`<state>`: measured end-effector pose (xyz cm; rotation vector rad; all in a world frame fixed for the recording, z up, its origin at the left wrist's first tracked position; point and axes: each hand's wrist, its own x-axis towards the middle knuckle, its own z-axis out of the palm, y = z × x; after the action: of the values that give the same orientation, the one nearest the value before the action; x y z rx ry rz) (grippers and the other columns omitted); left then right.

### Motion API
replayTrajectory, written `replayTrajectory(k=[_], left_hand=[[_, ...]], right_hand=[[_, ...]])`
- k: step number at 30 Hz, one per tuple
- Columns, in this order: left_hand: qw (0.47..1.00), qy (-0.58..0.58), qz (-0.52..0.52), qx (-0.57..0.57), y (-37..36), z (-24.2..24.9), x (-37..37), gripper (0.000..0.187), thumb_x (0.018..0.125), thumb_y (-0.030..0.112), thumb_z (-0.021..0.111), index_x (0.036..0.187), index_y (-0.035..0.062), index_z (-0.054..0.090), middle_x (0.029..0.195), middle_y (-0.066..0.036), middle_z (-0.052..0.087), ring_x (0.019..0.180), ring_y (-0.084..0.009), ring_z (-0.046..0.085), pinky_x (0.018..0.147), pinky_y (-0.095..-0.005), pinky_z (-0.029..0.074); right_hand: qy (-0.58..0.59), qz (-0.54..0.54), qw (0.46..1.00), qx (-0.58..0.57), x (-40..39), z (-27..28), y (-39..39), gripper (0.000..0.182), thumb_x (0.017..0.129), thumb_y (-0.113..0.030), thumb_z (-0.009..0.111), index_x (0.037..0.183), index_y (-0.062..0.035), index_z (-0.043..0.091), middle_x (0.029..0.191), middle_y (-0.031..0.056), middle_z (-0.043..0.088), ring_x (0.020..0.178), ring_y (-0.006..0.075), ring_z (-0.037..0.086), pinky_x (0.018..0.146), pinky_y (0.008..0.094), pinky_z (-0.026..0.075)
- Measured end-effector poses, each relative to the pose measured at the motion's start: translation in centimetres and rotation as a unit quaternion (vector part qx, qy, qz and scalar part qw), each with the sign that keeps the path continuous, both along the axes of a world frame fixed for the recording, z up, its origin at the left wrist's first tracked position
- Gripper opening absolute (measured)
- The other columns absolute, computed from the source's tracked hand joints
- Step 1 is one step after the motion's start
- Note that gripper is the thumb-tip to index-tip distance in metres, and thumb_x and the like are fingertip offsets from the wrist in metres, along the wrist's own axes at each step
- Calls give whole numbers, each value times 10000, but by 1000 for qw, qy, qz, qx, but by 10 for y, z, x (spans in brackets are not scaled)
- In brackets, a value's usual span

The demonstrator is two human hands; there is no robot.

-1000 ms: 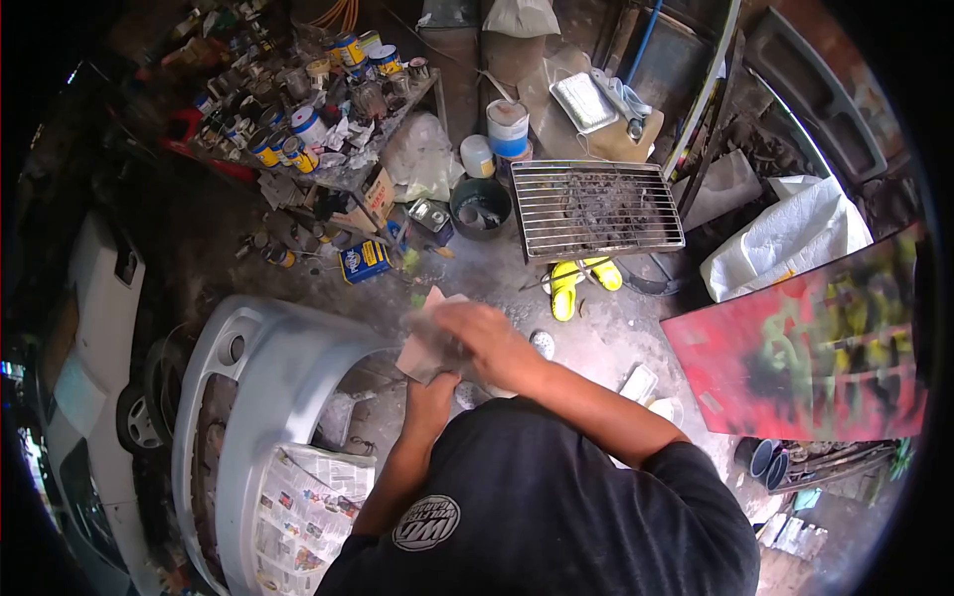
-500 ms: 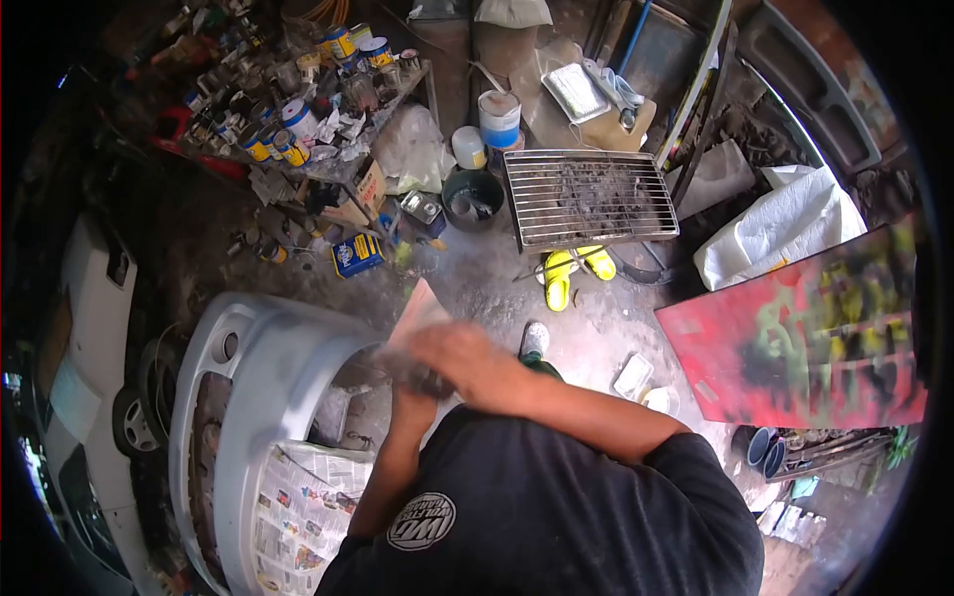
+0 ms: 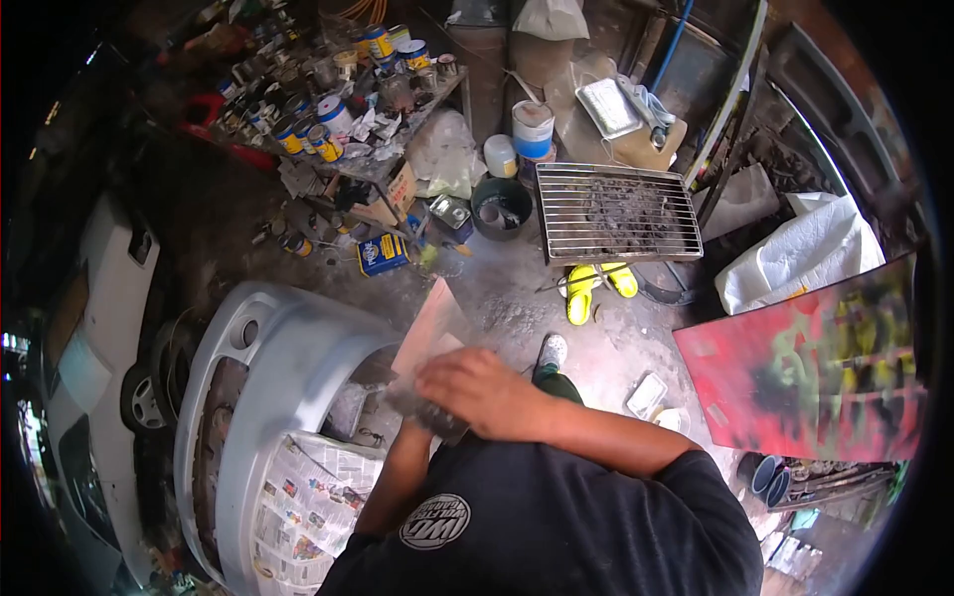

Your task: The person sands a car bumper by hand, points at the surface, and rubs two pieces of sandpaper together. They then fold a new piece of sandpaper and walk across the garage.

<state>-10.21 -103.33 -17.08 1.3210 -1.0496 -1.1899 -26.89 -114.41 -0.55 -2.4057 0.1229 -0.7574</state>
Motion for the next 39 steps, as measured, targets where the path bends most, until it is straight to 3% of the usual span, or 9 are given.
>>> replayTrajectory(k=[3,7,11,16,19,23,28,34,39], left_hand=[[997,11,72,-28,-31,117,-35,482,877,75,640,1316,-24,465,1294,-135,532,1217,-275,521,1059,-355,398],[982,-181,26,-57,-15,93,-25,587,839,48,626,1394,-11,442,1421,-149,477,1351,-261,429,1125,-360,315],[997,22,71,-34,-31,107,-38,635,879,116,658,1441,-2,388,1414,-187,489,1374,-287,424,1129,-367,331],[990,-94,84,-62,-27,95,-30,485,887,22,591,1355,-26,475,1351,-166,541,1282,-276,506,1085,-377,376],[998,-37,41,-13,-25,95,-27,464,897,76,587,1329,-59,489,1262,-156,605,1213,-254,564,1018,-355,433],[909,356,198,92,-20,112,-33,400,981,166,571,1319,-43,521,1288,-131,593,1191,-216,575,1036,-396,440],[862,471,179,50,-27,122,5,394,996,251,549,1302,4,552,1246,-125,634,1165,-258,605,1000,-433,467],[885,449,105,69,-26,120,16,411,969,218,578,1326,23,519,1294,-127,602,1171,-257,595,955,-430,482],[941,275,196,10,-46,99,4,454,958,97,575,1386,10,453,1297,-129,577,1196,-209,560,1001,-378,455]], right_hand=[[23,-165,984,56,3,-26,-41,585,712,35,577,1290,-50,566,1268,115,586,1233,302,517,1048,434,399],[3,-41,999,25,-5,-2,-11,590,707,34,564,1295,6,540,1294,169,573,1208,371,512,1038,444,405],[39,-181,976,113,3,-31,-44,598,709,41,558,1304,-4,536,1317,150,560,1247,335,505,1034,430,404],[16,-76,994,79,1,-2,-16,509,785,30,555,1294,20,532,1293,197,573,1218,390,502,1044,439,395],[35,-200,967,154,8,-37,-48,436,857,2,561,1292,5,542,1303,184,559,1236,380,497,1046,433,396],[-51,-192,950,242,-16,-13,-63,357,935,-19,532,1291,6,552,1298,182,566,1248,364,504,1055,381,400],[-79,-121,984,105,-44,-18,-39,452,844,45,577,1294,4,552,1301,205,565,1210,397,540,1040,437,418],[-28,-115,984,135,-46,-4,-56,426,873,8,564,1299,19,548,1312,206,559,1227,385,530,1055,421,403],[-82,-150,898,405,-48,-21,-35,446,987,-189,529,1356,59,485,1330,197,543,1278,305,494,1093,384,348]])
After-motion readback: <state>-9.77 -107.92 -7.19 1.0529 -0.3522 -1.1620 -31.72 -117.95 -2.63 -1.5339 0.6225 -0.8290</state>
